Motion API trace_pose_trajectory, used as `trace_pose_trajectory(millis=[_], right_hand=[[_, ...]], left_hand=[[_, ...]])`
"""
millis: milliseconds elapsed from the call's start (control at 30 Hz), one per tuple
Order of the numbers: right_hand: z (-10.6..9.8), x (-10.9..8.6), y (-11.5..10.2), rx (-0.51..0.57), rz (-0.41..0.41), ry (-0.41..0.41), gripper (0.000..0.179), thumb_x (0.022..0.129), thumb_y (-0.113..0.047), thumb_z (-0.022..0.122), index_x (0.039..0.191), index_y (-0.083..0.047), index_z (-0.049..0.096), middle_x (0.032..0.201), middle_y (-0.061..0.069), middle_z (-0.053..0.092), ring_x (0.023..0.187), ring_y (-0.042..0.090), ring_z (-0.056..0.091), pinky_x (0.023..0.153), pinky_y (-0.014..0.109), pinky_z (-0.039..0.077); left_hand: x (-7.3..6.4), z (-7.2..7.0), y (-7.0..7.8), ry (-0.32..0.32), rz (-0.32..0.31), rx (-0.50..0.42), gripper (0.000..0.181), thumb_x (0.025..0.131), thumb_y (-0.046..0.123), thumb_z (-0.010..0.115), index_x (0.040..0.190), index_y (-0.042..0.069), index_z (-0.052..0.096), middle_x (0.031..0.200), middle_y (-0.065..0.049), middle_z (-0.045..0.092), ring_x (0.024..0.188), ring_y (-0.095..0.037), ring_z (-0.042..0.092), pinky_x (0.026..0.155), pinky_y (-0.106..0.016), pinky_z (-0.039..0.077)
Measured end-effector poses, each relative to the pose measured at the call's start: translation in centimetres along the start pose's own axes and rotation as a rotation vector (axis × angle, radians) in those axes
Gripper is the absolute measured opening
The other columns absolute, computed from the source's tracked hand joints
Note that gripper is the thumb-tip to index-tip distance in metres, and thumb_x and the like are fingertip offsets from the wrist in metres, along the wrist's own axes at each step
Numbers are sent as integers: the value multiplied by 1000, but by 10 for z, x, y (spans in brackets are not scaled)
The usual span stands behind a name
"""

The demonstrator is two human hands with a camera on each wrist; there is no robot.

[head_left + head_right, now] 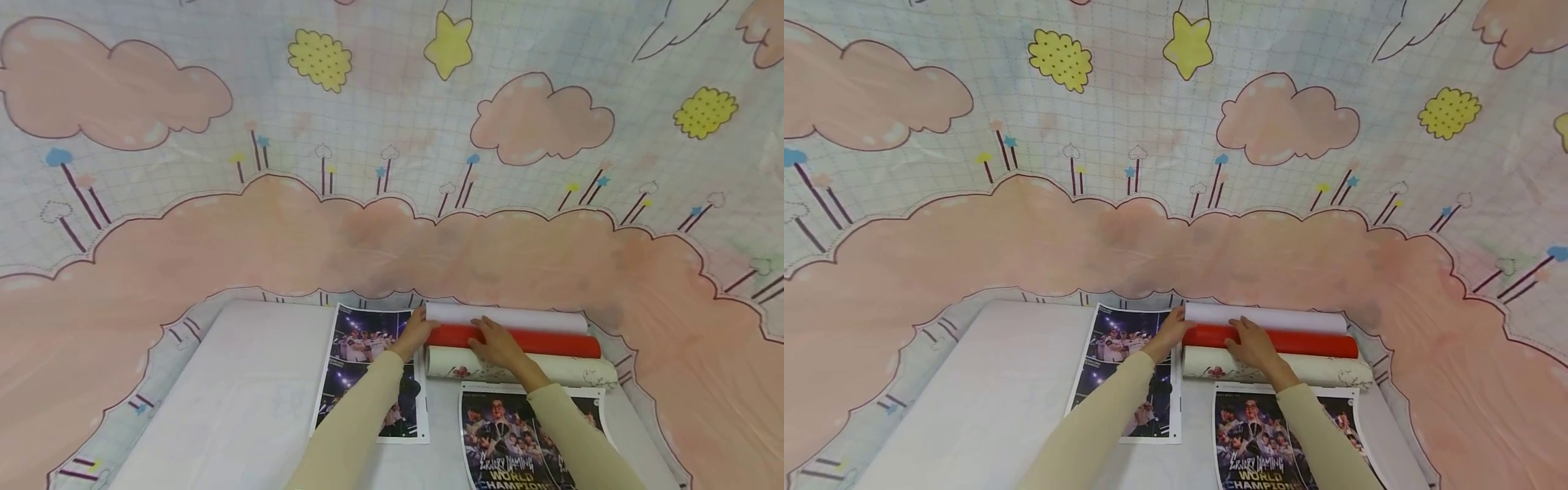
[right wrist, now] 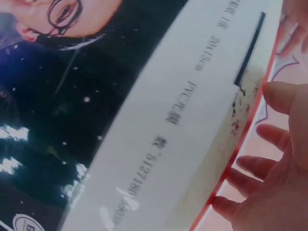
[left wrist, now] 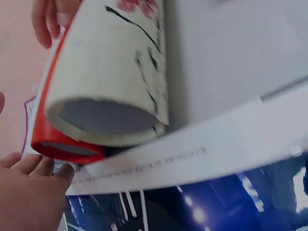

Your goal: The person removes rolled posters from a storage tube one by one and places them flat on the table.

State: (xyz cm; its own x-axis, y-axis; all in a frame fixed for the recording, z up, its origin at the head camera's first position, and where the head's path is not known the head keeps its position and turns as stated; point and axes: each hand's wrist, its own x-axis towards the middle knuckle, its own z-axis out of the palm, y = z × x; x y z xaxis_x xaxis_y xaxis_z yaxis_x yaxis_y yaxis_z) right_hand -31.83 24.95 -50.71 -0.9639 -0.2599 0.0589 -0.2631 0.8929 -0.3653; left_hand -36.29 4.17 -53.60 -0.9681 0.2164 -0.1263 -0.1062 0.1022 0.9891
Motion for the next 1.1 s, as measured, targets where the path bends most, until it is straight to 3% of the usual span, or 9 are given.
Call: trace_pose_trajectory(millis=[233,300,500,533,633,767,833,933,1100], right_hand=[[2,3,2,4,1,-15,61,91,-30,57,143,-7,34,150,26,26,133,50,30,104,65,28],[3,4,3,16,6,-15,62,91,-31,56,143,-9,32,152,25,22,135,49,26,105,65,27],[2,6,3,21,9,-5,62,91,-29,57,144,-9,32,153,23,18,137,49,21,105,65,26],[2,6,3,23,12,0,62,91,-28,57,143,-9,32,154,23,18,137,49,21,106,65,26],[-1,6,2,17,5,37,62,90,-26,57,143,-8,32,154,23,17,136,50,20,105,66,26],[-5,4,0,-47,-24,127,64,87,-23,60,142,-5,33,151,25,22,132,52,26,104,65,28],[-6,4,-1,-92,-28,178,66,86,-21,63,142,-6,33,150,24,26,131,52,28,104,64,29],[-7,6,0,-165,-10,271,68,82,-17,67,142,-8,35,147,22,33,130,49,32,103,63,31],[-5,12,6,-257,30,380,68,78,-13,72,138,-7,41,138,20,45,127,45,38,99,65,33]], left_hand=[[6,7,13,17,-9,-49,61,87,23,59,142,12,35,147,-16,38,137,-33,34,112,-47,30],[9,9,12,43,48,-60,57,85,25,63,137,14,42,141,-12,47,131,-26,44,107,-41,37],[3,10,26,110,121,-107,50,84,10,61,131,7,47,131,-19,55,123,-29,52,102,-38,43],[3,10,28,112,105,-110,50,85,4,58,133,4,45,134,-22,51,127,-33,47,105,-42,40],[37,11,1,128,192,-153,46,83,9,64,127,12,52,122,-14,62,114,-24,58,94,-35,49],[49,10,3,134,190,-192,45,80,10,66,124,14,56,112,-12,67,104,-20,62,82,-31,52],[29,12,27,139,130,-201,46,81,5,63,126,10,55,114,-15,65,102,-21,61,81,-32,50],[9,14,46,115,96,-231,43,84,3,61,126,8,55,111,-15,65,94,-17,59,74,-28,48],[-13,17,63,69,89,-270,38,85,-1,60,122,2,57,99,-9,64,85,-10,55,71,-26,46]])
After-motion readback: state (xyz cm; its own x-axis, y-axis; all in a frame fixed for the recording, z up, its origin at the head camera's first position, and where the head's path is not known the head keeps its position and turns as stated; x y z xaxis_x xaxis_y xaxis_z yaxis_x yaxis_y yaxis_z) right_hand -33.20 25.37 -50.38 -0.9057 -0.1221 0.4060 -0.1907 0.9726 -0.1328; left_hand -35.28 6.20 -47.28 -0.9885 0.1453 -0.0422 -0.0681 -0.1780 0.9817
